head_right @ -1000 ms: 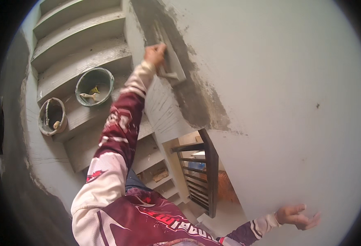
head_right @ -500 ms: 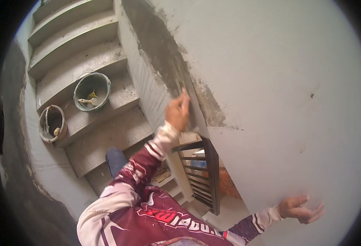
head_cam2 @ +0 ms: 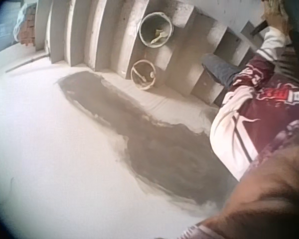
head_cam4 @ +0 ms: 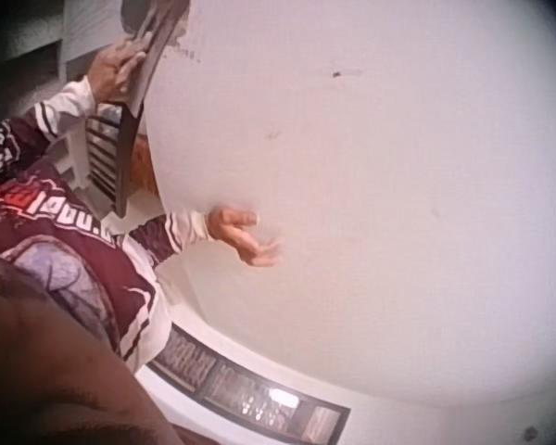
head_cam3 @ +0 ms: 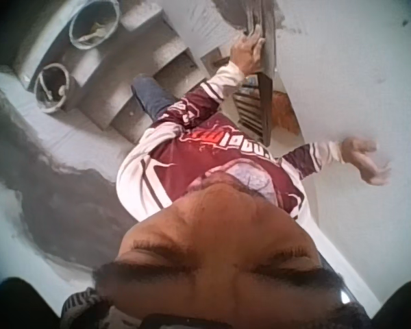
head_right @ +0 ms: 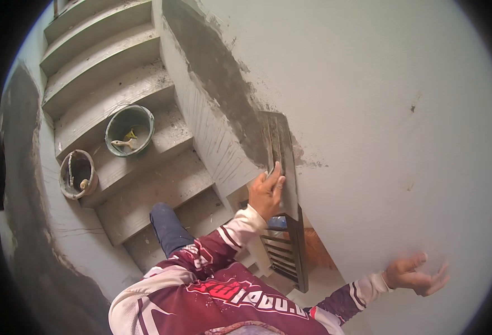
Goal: The person applies plaster to a wall adjacent to a staircase using a trowel and a hawk. They repeatedly scoop plaster from a bucket, transfer it to the hawk, and smooth it onto the wall surface.
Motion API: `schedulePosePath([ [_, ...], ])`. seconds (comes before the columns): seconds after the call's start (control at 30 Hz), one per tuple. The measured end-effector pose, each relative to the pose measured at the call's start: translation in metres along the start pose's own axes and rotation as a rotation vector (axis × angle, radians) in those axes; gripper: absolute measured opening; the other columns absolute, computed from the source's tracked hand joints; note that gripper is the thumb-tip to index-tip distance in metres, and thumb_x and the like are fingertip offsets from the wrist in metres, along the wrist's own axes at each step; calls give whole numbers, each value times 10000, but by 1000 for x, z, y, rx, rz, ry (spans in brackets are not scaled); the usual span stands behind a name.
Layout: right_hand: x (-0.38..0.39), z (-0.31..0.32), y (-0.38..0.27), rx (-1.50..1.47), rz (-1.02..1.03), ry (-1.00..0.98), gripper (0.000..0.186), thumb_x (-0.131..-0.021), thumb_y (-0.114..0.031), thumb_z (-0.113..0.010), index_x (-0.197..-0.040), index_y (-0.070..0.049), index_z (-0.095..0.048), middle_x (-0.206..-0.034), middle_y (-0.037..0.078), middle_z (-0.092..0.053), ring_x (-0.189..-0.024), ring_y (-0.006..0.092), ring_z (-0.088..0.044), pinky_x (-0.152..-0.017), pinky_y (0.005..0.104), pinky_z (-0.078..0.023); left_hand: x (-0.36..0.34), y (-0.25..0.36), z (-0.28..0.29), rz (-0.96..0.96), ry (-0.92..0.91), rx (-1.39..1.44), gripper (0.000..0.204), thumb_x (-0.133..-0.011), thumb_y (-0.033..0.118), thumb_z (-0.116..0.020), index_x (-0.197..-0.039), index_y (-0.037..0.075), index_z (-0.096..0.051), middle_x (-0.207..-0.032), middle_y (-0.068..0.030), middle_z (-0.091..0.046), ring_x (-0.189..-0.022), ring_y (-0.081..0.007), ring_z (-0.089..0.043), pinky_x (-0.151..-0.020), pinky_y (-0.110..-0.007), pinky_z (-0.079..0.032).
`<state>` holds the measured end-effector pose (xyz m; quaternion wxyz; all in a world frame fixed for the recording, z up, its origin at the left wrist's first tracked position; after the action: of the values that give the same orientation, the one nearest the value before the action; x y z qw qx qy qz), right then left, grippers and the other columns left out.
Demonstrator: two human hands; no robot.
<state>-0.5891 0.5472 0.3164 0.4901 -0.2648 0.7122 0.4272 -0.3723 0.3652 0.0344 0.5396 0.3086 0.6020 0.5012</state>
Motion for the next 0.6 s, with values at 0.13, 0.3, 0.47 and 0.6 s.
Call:
schedulePosePath([
  [0.13,4,-3,4,-75,-16,61,461,-935,-336,-522,-1256,-8,-477,-1284,107,-480,-1238,299,-383,-999,441,-317,-106,-16,50,-200,211,-189,332,-919,197,-577,-1244,144,-623,-717,-155,-624,-625,-277,-570,-600,-409,-457],
  [0.3,6,-3,7,-51,-19,23,440,-926,-320,-529,-1234,-6,-503,-1293,123,-470,-1232,296,-392,-977,449,-351,-296,-54,159,244,280,-45,348,-930,375,-552,-1069,98,-710,-1015,-180,-694,-922,-336,-681,-852,-376,-525],
  [0.47,-5,-1,-6,-77,29,101,429,-928,-337,-531,-1201,-7,-514,-1232,135,-517,-1117,306,-495,-908,444,-410,-261,-67,133,191,127,7,434,-950,333,-520,-790,-42,-670,-669,-169,-650,-539,-195,-621,-507,-370,-482],
  [0.6,-8,4,2,38,82,123,399,-943,-370,-536,-1128,-17,-519,-1092,126,-621,-947,333,-597,-781,442,-475,-77,-59,29,-85,153,-120,329,-956,251,-518,-1204,55,-605,-835,-245,-648,-748,-369,-626,-693,-435,-481],
])
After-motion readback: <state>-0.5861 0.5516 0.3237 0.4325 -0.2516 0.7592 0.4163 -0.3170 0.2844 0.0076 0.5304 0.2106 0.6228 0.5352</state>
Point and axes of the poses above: each hand's wrist, its own x-axis away from the middle knuckle, its own z-axis out of the back of the hand, y = z × x, the point moved 6 cm from there along -x, towards the middle knuckle
